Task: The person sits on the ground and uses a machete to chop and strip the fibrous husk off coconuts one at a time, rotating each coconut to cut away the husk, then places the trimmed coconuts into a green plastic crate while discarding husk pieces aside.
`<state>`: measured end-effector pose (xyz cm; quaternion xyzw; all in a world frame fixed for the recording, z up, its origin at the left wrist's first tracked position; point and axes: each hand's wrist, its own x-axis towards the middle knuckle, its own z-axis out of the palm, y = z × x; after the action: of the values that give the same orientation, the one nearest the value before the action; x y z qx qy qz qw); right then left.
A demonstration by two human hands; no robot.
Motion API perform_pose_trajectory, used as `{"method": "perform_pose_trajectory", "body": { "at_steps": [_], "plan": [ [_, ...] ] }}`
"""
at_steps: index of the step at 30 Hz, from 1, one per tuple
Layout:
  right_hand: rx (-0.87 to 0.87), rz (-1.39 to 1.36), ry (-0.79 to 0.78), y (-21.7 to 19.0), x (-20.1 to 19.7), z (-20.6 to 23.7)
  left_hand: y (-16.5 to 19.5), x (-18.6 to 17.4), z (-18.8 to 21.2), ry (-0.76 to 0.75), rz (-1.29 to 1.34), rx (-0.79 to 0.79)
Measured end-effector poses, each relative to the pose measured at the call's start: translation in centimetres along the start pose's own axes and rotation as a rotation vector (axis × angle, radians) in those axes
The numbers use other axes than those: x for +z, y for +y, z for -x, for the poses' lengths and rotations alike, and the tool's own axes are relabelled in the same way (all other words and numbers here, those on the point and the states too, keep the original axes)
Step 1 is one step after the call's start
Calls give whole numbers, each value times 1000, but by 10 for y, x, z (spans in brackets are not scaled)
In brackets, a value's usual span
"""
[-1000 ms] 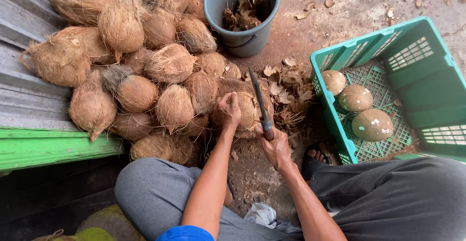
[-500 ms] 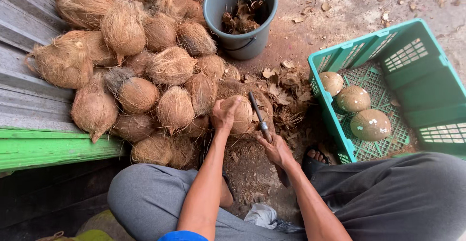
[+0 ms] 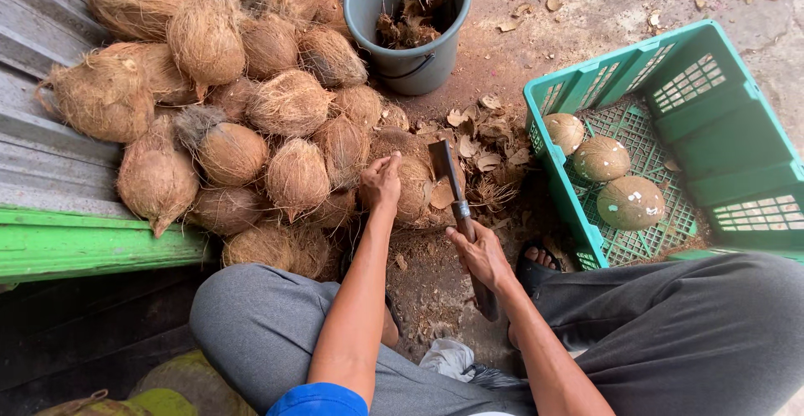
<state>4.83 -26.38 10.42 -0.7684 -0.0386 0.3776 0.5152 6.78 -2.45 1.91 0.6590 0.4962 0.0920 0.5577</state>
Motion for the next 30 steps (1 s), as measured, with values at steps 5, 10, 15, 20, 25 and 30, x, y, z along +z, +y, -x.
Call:
{"method": "perform_pose_trajectory", "body": {
  "at_steps": [5, 10, 15, 20, 25, 30],
  "plan": [
    [-214, -219, 70, -19, -8, 5, 13, 11, -13, 63, -181, -180],
    [-85, -80, 22, -19, 12, -6, 28, 14, -11, 56, -177, -164],
    [-123, -334, 11, -19, 1, -9, 39, 10, -6, 27, -192, -210],
    [-435, -466, 159, -19, 5, -4, 33, 13, -9, 43, -222, -220],
    [32, -9, 56, -25, 17, -2, 26, 16, -13, 81, -156, -129],
    [-223, -286, 134, -24, 6, -5, 37, 11, -7, 40, -291, -271]
  ]
}}
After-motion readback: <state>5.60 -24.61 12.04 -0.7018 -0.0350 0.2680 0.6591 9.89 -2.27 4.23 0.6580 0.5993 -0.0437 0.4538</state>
